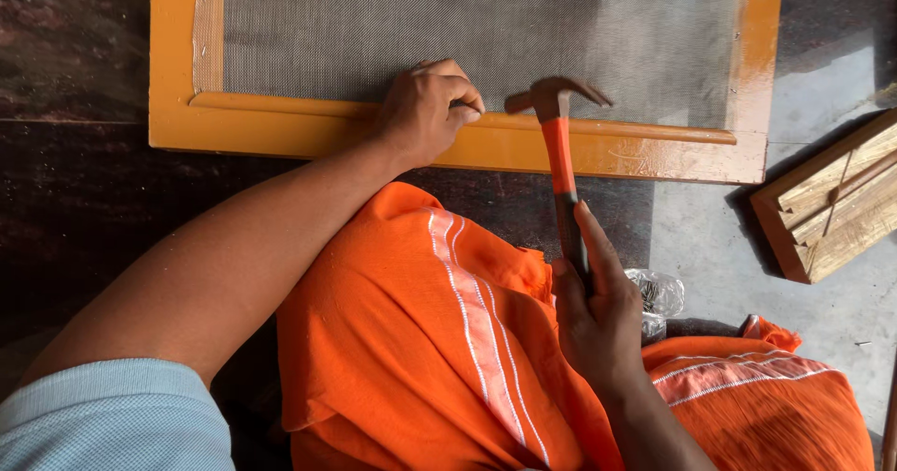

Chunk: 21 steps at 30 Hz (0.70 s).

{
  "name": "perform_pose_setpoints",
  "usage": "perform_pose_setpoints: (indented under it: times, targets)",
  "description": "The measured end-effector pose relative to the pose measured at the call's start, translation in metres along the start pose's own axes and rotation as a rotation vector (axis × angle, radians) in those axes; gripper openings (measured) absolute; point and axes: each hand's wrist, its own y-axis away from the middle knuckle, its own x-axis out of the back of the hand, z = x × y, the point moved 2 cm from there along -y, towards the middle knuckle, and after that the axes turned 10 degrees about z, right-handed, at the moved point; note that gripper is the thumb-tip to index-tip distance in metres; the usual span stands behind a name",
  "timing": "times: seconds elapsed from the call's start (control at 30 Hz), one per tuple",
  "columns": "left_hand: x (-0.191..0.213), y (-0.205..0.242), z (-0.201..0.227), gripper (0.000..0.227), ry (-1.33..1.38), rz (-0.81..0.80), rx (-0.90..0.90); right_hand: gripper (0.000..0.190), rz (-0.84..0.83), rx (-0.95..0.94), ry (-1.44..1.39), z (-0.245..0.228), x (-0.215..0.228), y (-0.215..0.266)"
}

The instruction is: The person secures a metal mesh screen to a yellow wooden frame by hand-hammering small nails along the perimeter. They repeatedly pick up nails, position them, and hammer them into the frame while sitting on the floor.

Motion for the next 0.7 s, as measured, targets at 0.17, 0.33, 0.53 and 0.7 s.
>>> perform_pose_setpoints:
  times: [0.17, 0.33, 0.53, 0.7]
  targets:
    - [0.000, 0.002, 0.000, 0.005, 0.021, -0.022, 0.042, 0.060, 0.012, 0.031, 0.126, -0.001, -0.011, -0.007]
    - [0.001, -0.001, 0.001, 0.006, -0.025, -0.026, 0.030, 0.060, 0.004, 0.311, 0.281, -0.012, -0.022, -0.008]
    - [0.001, 0.003, -0.001, 0.004, -0.039, 0.032, -0.082, 0.056, 0.061, 0.372, 0.178, -0.019, -0.012, -0.002]
    - [0.002, 0.002, -0.001, 0.004, 0.002, 0.024, -0.080, 0.057, 0.115, 0.453, 0.193, -0.018, -0.019, 0.002]
